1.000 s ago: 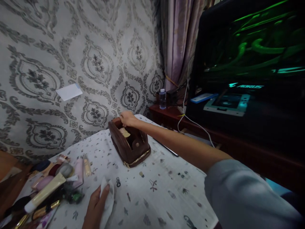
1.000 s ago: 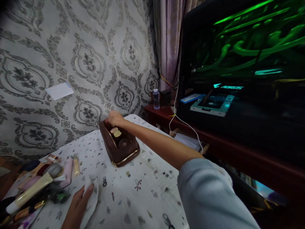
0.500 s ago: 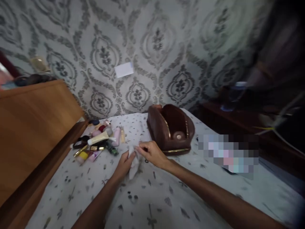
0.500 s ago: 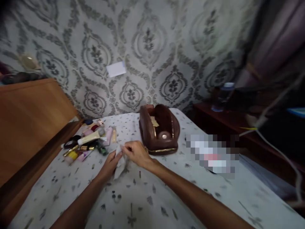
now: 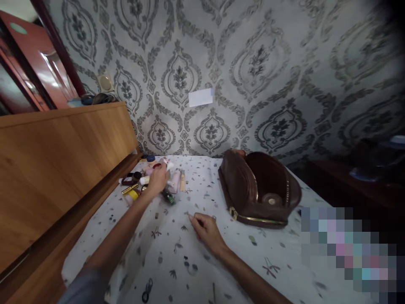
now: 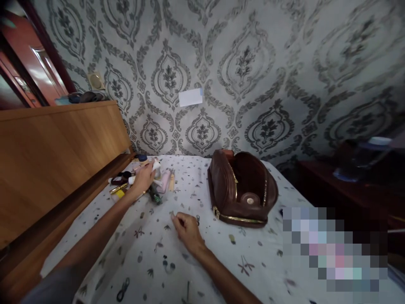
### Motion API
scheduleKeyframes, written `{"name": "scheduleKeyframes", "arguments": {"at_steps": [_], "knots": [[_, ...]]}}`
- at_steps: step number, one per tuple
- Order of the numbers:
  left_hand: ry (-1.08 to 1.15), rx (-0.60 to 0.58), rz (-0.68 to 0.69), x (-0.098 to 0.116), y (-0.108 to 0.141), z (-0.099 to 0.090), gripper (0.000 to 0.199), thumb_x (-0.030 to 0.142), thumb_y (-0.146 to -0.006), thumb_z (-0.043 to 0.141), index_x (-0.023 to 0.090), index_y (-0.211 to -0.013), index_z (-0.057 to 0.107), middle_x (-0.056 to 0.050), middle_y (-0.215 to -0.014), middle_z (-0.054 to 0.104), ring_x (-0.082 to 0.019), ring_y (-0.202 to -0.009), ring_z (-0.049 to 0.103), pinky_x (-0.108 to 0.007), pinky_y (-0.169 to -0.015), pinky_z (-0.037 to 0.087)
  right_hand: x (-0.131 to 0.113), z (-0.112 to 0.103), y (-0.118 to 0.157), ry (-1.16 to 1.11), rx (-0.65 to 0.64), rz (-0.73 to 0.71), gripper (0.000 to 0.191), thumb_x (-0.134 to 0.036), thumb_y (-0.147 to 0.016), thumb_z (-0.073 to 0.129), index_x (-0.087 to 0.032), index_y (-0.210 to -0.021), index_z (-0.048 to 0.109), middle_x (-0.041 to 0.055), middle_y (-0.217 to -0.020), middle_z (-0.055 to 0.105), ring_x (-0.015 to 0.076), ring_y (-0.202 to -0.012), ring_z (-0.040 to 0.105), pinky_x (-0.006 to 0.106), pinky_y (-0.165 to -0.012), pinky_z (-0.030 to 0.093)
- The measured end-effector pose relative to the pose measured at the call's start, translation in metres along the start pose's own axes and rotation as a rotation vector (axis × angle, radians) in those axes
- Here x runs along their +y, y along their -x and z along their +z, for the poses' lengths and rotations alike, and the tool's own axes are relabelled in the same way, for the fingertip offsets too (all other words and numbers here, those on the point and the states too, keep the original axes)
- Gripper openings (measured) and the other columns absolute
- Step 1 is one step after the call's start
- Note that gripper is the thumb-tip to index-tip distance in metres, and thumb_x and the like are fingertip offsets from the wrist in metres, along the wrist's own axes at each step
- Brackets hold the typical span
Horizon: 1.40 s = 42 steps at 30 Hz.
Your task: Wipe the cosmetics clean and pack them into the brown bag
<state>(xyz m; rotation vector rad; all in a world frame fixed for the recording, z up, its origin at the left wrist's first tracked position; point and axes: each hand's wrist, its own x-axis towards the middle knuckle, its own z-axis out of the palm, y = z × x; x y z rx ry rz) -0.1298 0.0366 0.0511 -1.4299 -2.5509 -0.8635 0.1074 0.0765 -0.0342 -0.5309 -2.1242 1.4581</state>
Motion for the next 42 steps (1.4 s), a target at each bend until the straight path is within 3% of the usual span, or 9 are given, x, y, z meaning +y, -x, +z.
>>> {"name": "scheduleKeyframes", "arguments": {"at_steps": [5,11,18,22,25,29,35,38,42], "knots": [[-0.148,-0.101,-0.114,-0.016,-0.054,0.004,0.037,0.031,-0.092,0.060,0.012,-0.123,0.057,-0.016,-0.123,0.062,-0.031,-0.120,0.056,-0.048,-0.103,0.043,-0.002,-0.001,0.002,0.016,-0.026,0.015,0.047,-0.054,-0.088,0.043,-0.023,-0.054,0.034,-0.0048,-0.043,0.039,0.0103,-0.042,0.039,0.024,-0.048,0.032],[-0.106,-0.191,-0.237,-0.021,-0.070,0.026,0.036,0.035,-0.094,0.060,0.016,-0.124,0.057,-0.010,-0.125,0.060,-0.023,-0.106,0.062,-0.045,-0.089,0.055,0.000,-0.001,0.001,0.013,-0.030,0.015,0.047,-0.053,-0.088,0.045,-0.022,-0.053,0.034,-0.0055,-0.043,0.037,0.0094,-0.042,0.038,0.023,-0.048,0.030],[0.255,-0.068,-0.236,-0.001,-0.080,-0.014,0.039,0.042,-0.085,0.067,0.013,-0.111,0.064,-0.012,-0.110,0.069,-0.030,-0.111,0.063,-0.037,-0.088,0.052,0.007,-0.004,-0.002,-0.104,-0.025,0.042,0.047,-0.055,-0.088,0.048,-0.020,-0.058,0.045,-0.0042,-0.045,0.044,0.0098,-0.043,0.044,0.023,-0.047,0.033],[0.608,-0.144,-0.162,0.023,-0.032,-0.017,0.054,0.058,-0.088,0.053,0.016,-0.120,0.061,-0.010,-0.108,0.072,-0.025,-0.097,0.069,-0.032,-0.076,0.056,0.004,-0.009,-0.004,-0.311,0.034,0.066,0.041,-0.057,-0.082,0.059,-0.019,-0.098,0.059,-0.0005,-0.071,0.058,0.0120,-0.052,0.054,0.021,-0.043,0.037],[0.798,-0.264,-0.171,0.040,0.032,0.005,0.062,0.066,-0.082,0.057,0.015,-0.116,0.064,-0.012,-0.097,0.074,-0.027,-0.089,0.070,-0.036,-0.071,0.057,-0.002,-0.012,-0.005,-0.437,0.117,0.059,0.070,-0.053,-0.071,0.072,-0.025,-0.130,0.047,0.0062,-0.108,0.057,0.0145,-0.070,0.062,0.024,-0.048,0.046],[0.891,-0.385,-0.242,0.052,0.097,0.031,0.053,0.067,-0.079,0.057,0.017,-0.095,0.069,-0.008,-0.085,0.072,-0.025,-0.080,0.068,-0.036,-0.070,0.056,0.003,-0.011,0.000,-0.383,0.087,0.019,0.070,-0.045,-0.066,0.079,-0.026,-0.128,0.052,0.0051,-0.108,0.060,0.0150,-0.076,0.060,0.028,-0.065,0.052],[0.737,-0.285,-0.212,0.033,0.110,0.027,0.051,0.059,-0.089,0.049,0.019,-0.120,0.059,-0.008,-0.116,0.066,-0.025,-0.111,0.059,-0.034,-0.095,0.047,0.012,-0.011,0.015,-0.118,0.042,0.039,0.061,-0.039,-0.069,0.076,-0.021,-0.123,0.054,0.0014,-0.088,0.065,0.0142,-0.066,0.058,0.028,-0.062,0.049],[0.535,-0.169,-0.101,0.027,0.110,0.016,0.049,0.046,-0.098,0.037,0.019,-0.138,0.045,-0.007,-0.110,0.066,-0.021,-0.097,0.062,-0.033,-0.091,0.047,0.006,-0.012,0.017,-0.021,0.040,0.031,0.061,-0.035,-0.068,0.076,-0.021,-0.122,0.052,0.0007,-0.088,0.065,0.0136,-0.064,0.058,0.028,-0.062,0.048],[0.430,-0.008,0.146,0.034,0.126,0.008,0.035,0.033,-0.099,0.039,0.020,-0.126,0.057,-0.007,-0.104,0.066,-0.020,-0.094,0.061,-0.032,-0.088,0.048,0.001,-0.012,0.015,0.016,0.011,0.068,0.045,-0.036,-0.071,0.072,-0.020,-0.109,0.054,-0.0045,-0.068,0.059,0.0138,-0.060,0.055,0.027,-0.060,0.045]]}}
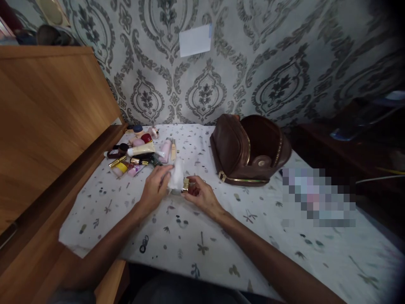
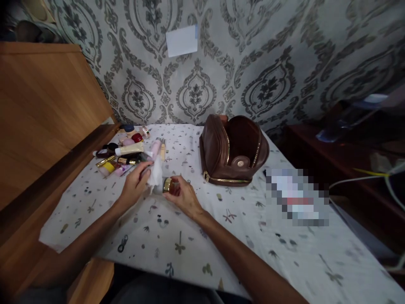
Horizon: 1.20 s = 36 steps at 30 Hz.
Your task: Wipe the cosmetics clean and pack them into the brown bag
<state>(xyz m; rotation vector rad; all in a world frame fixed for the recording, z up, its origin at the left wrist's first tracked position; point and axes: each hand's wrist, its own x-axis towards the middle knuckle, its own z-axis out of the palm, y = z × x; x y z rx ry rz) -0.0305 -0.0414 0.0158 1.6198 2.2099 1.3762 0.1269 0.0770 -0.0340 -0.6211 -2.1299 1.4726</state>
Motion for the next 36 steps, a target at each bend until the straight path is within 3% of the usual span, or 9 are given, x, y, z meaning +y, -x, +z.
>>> {"name": "scheduleKeyframes", "arguments": {"at_steps": [3,6,8,11,16,23,27,31,36], "knots": [[-0.107,-0.060,0.228,0.007,0.014,0.007,0.030,0.029,-0.099,0.042,0.020,-0.118,0.063,-0.010,-0.110,0.063,-0.022,-0.104,0.058,-0.035,-0.093,0.046,0.000,0.000,-0.001,0.027,0.026,-0.012,0.035,-0.030,-0.070,0.070,-0.019,-0.101,0.056,-0.0043,-0.068,0.058,0.0133,-0.060,0.054,0.026,-0.059,0.044],[-0.197,-0.181,0.310,0.008,0.018,0.016,0.033,0.030,-0.099,0.044,0.017,-0.126,0.059,-0.013,-0.118,0.061,-0.025,-0.110,0.054,-0.039,-0.098,0.043,0.001,0.000,0.001,0.082,0.064,-0.049,0.031,-0.029,-0.070,0.071,-0.018,-0.095,0.056,-0.0016,-0.076,0.060,0.0146,-0.067,0.054,0.026,-0.061,0.044],[-0.198,-0.215,0.257,0.006,0.014,0.019,0.035,0.032,-0.099,0.043,0.017,-0.126,0.058,-0.013,-0.118,0.061,-0.025,-0.110,0.053,-0.040,-0.099,0.041,0.001,0.000,0.003,0.114,0.054,-0.075,0.036,-0.031,-0.069,0.074,-0.018,-0.097,0.055,-0.0009,-0.079,0.060,0.0152,-0.069,0.054,0.027,-0.063,0.046],[-0.045,-0.285,0.046,0.002,0.001,0.020,0.029,0.035,-0.097,0.043,0.018,-0.102,0.065,-0.009,-0.102,0.063,-0.024,-0.102,0.055,-0.037,-0.095,0.041,0.001,-0.002,0.007,0.146,-0.019,-0.147,0.046,-0.034,-0.070,0.078,-0.019,-0.107,0.055,0.0002,-0.085,0.061,0.0159,-0.072,0.055,0.029,-0.068,0.048],[0.162,-0.380,-0.173,-0.011,-0.013,0.018,0.042,0.047,-0.094,0.039,0.019,-0.065,0.051,0.000,-0.066,0.055,-0.017,-0.068,0.053,-0.029,-0.069,0.043,-0.002,-0.005,0.011,0.111,-0.104,-0.309,0.048,-0.038,-0.081,0.072,-0.024,-0.122,0.052,0.0070,-0.109,0.061,0.0200,-0.090,0.060,0.033,-0.079,0.051],[0.347,-0.393,-0.423,-0.029,-0.009,0.016,0.060,0.071,-0.089,0.034,0.019,-0.066,0.052,0.001,-0.057,0.054,-0.014,-0.053,0.050,-0.026,-0.052,0.041,0.000,0.001,0.012,0.003,-0.065,-0.316,0.051,-0.042,-0.081,0.072,-0.025,-0.124,0.050,0.0076,-0.113,0.060,0.0210,-0.092,0.061,0.037,-0.083,0.053],[0.470,-0.408,-0.587,-0.031,-0.004,0.025,0.066,0.078,-0.085,0.033,0.018,-0.068,0.056,-0.001,-0.053,0.055,-0.014,-0.045,0.051,-0.025,-0.044,0.039,0.007,0.003,0.008,-0.019,0.075,-0.265,0.056,-0.046,-0.077,0.075,-0.024,-0.122,0.050,0.0075,-0.107,0.061,0.0215,-0.087,0.061,0.037,-0.080,0.054],[0.470,-0.404,-0.547,-0.029,0.000,0.032,0.062,0.070,-0.087,0.034,0.016,-0.072,0.060,-0.005,-0.061,0.062,-0.015,-0.052,0.057,-0.023,-0.042,0.036,0.011,-0.001,0.003,0.012,0.199,-0.252,0.055,-0.050,-0.077,0.075,-0.023,-0.119,0.050,0.0063,-0.105,0.062,0.0211,-0.084,0.062,0.036,-0.079,0.054],[0.364,-0.259,-0.390,-0.028,0.002,0.029,0.033,0.049,-0.085,0.050,0.018,-0.074,0.057,0.001,-0.065,0.053,-0.013,-0.058,0.050,-0.022,-0.049,0.037,0.011,-0.003,0.002,0.093,0.193,-0.308,0.049,-0.044,-0.079,0.073,-0.024,-0.118,0.053,0.0074,-0.109,0.060,0.0208,-0.084,0.061,0.035,-0.076,0.054]]}}
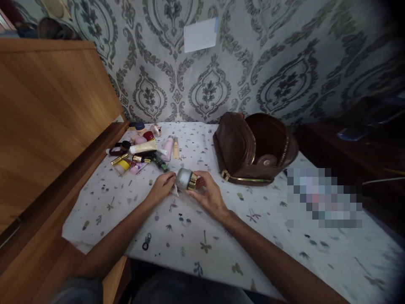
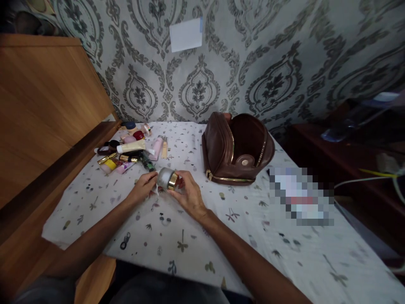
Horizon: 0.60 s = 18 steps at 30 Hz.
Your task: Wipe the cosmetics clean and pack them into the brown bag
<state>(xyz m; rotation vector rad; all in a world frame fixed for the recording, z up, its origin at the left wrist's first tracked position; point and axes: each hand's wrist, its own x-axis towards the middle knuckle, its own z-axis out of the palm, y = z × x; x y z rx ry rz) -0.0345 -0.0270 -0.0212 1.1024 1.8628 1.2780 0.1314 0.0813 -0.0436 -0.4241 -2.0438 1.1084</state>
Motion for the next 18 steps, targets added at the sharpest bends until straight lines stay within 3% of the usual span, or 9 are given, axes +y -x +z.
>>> {"name": "scheduleKeyframes", "arguments": {"at_steps": [5,8,12,18], "knots": [[-0.083,0.107,0.132,0.006,0.002,-0.004,0.024,0.036,-0.084,0.049,0.018,-0.074,0.061,-0.002,-0.079,0.058,-0.017,-0.076,0.054,-0.025,-0.066,0.045,-0.002,0.001,0.000,0.019,-0.007,0.023,0.048,-0.040,-0.076,0.074,-0.023,-0.117,0.056,0.0062,-0.105,0.062,0.0195,-0.079,0.060,0.035,-0.074,0.054],[-0.082,0.145,0.206,0.010,0.004,-0.005,0.027,0.034,-0.087,0.048,0.018,-0.094,0.069,-0.005,-0.096,0.065,-0.020,-0.092,0.059,-0.028,-0.081,0.048,-0.001,0.003,-0.001,0.007,0.007,0.076,0.049,-0.041,-0.074,0.076,-0.023,-0.115,0.056,0.0048,-0.100,0.063,0.0189,-0.077,0.060,0.034,-0.072,0.053],[-0.095,0.174,0.440,0.012,0.009,-0.005,0.031,0.033,-0.092,0.052,0.019,-0.111,0.072,-0.008,-0.105,0.066,-0.022,-0.103,0.060,-0.034,-0.092,0.047,-0.001,0.004,-0.002,-0.071,0.027,0.231,0.054,-0.046,-0.070,0.077,-0.022,-0.112,0.054,0.0003,-0.077,0.062,0.0183,-0.069,0.059,0.032,-0.065,0.050],[-0.346,0.153,0.716,0.008,0.015,0.000,0.034,0.026,-0.099,0.044,0.025,-0.122,0.068,-0.009,-0.116,0.057,-0.020,-0.106,0.057,-0.034,-0.090,0.048,-0.006,0.004,-0.005,-0.345,0.061,0.387,0.051,-0.059,-0.070,0.073,-0.021,-0.097,0.052,0.0035,-0.094,0.064,0.0132,-0.062,0.059,0.027,-0.055,0.050]]}}
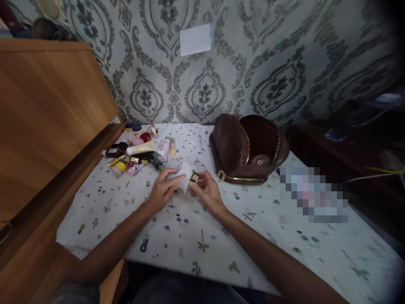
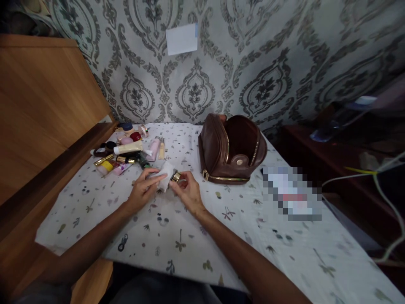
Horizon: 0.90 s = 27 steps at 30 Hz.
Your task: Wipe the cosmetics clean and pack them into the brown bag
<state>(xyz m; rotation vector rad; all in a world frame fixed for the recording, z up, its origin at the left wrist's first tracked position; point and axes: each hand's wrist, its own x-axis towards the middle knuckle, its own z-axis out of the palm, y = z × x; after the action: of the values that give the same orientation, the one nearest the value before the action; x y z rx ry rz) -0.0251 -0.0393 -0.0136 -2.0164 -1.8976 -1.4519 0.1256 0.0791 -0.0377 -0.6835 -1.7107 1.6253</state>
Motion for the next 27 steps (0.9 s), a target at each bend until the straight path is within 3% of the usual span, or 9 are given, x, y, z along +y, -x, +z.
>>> {"name": "scheduleKeyframes", "arguments": {"at_steps": [8,17,22,27], "knots": [[-0.059,0.040,0.120,0.005,0.000,-0.001,0.035,0.018,-0.099,0.043,0.027,-0.118,0.070,-0.009,-0.118,0.053,-0.020,-0.107,0.054,-0.034,-0.089,0.048,-0.012,0.005,0.004,-0.495,-0.131,0.242,0.046,-0.058,-0.069,0.078,-0.020,-0.085,0.057,0.0002,-0.076,0.066,0.0143,-0.064,0.065,0.025,-0.058,0.053],[0.116,0.187,0.069,0.003,0.002,0.000,0.026,0.016,-0.096,0.050,0.023,-0.095,0.075,-0.008,-0.118,0.057,-0.019,-0.106,0.057,-0.034,-0.088,0.049,-0.012,0.002,0.003,-0.968,-0.274,0.446,0.031,-0.042,-0.079,0.077,-0.017,-0.094,0.066,0.0001,-0.079,0.072,0.0091,-0.063,0.067,0.014,-0.058,0.056],[0.209,0.218,-0.105,-0.002,-0.002,-0.002,0.021,0.015,-0.089,0.054,0.019,-0.079,0.072,-0.008,-0.110,0.065,-0.021,-0.103,0.062,-0.034,-0.088,0.049,-0.008,-0.003,0.003,-0.960,-0.405,0.470,0.033,-0.045,-0.083,0.072,-0.017,-0.097,0.064,0.0035,-0.080,0.072,0.0111,-0.064,0.068,0.016,-0.057,0.057],[0.391,0.175,-0.330,-0.008,-0.004,0.001,0.012,0.019,-0.078,0.057,0.018,-0.069,0.065,-0.007,-0.100,0.073,-0.022,-0.094,0.066,-0.031,-0.082,0.049,-0.008,-0.003,0.006,-0.820,-0.493,0.367,0.039,-0.048,-0.074,0.079,-0.020,-0.097,0.065,0.0013,-0.078,0.070,0.0159,-0.068,0.071,0.019,-0.052,0.054]]}}
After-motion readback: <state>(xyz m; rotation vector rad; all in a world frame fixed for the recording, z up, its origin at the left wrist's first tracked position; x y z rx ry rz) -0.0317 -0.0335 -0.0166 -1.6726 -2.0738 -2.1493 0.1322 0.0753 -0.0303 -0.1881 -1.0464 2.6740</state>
